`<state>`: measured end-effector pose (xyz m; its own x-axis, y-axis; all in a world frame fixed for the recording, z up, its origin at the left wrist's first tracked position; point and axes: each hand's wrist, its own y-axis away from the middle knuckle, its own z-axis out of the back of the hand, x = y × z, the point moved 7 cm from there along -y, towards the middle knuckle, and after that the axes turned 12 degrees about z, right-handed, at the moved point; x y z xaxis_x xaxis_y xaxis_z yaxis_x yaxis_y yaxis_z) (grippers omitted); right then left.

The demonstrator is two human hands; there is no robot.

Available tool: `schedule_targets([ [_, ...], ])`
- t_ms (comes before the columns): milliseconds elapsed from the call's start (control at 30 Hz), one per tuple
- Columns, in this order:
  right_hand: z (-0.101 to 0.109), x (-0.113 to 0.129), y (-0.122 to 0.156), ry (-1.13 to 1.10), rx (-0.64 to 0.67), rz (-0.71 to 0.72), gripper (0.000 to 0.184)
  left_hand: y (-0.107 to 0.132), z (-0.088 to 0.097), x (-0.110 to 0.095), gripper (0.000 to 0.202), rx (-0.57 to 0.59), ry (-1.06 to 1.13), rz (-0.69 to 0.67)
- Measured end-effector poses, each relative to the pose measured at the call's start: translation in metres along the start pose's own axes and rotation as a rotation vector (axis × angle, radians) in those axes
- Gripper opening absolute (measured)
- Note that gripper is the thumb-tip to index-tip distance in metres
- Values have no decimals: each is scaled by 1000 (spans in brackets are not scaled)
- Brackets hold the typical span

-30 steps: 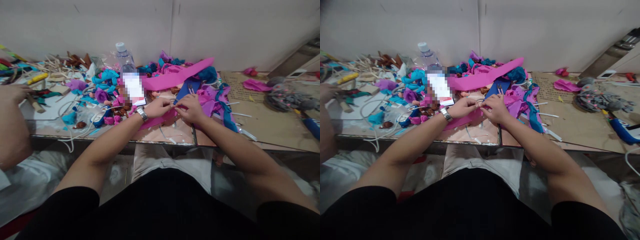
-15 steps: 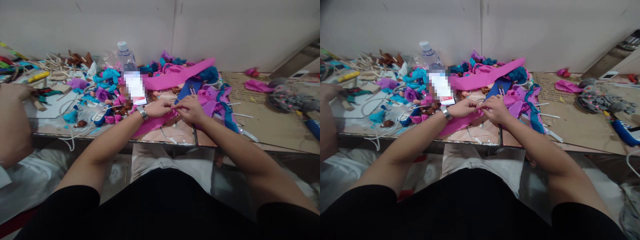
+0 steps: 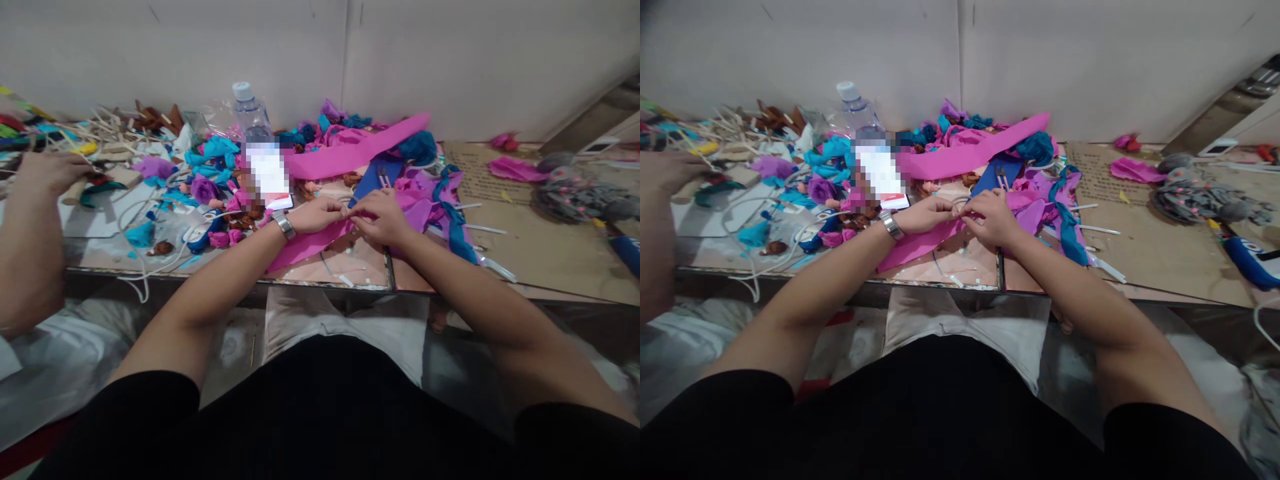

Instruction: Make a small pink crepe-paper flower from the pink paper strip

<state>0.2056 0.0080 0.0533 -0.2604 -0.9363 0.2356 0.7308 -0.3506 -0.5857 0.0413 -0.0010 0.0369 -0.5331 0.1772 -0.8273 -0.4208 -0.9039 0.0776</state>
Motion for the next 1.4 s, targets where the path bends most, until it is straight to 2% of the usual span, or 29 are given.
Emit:
schedule_targets([
  [233,-2,-2,0,26,-18,18,24,2,-1,-5,49,-10,-48,-37],
  [500,-5,-5,1,54,12,-31,18,5,1,-10,46,-110,-192,-50],
  [767,-4,-4,1,64,15,-32,19,6,1,-12,44,-121,-201,-58],
  [1167,-8,-7,4,81,-1,-42,20,12,-1,-20,28,-275,-515,-91],
  [1400,-7,-7,3,64,11,-69,16,12,-1,-22,27,-295,-560,-113],
])
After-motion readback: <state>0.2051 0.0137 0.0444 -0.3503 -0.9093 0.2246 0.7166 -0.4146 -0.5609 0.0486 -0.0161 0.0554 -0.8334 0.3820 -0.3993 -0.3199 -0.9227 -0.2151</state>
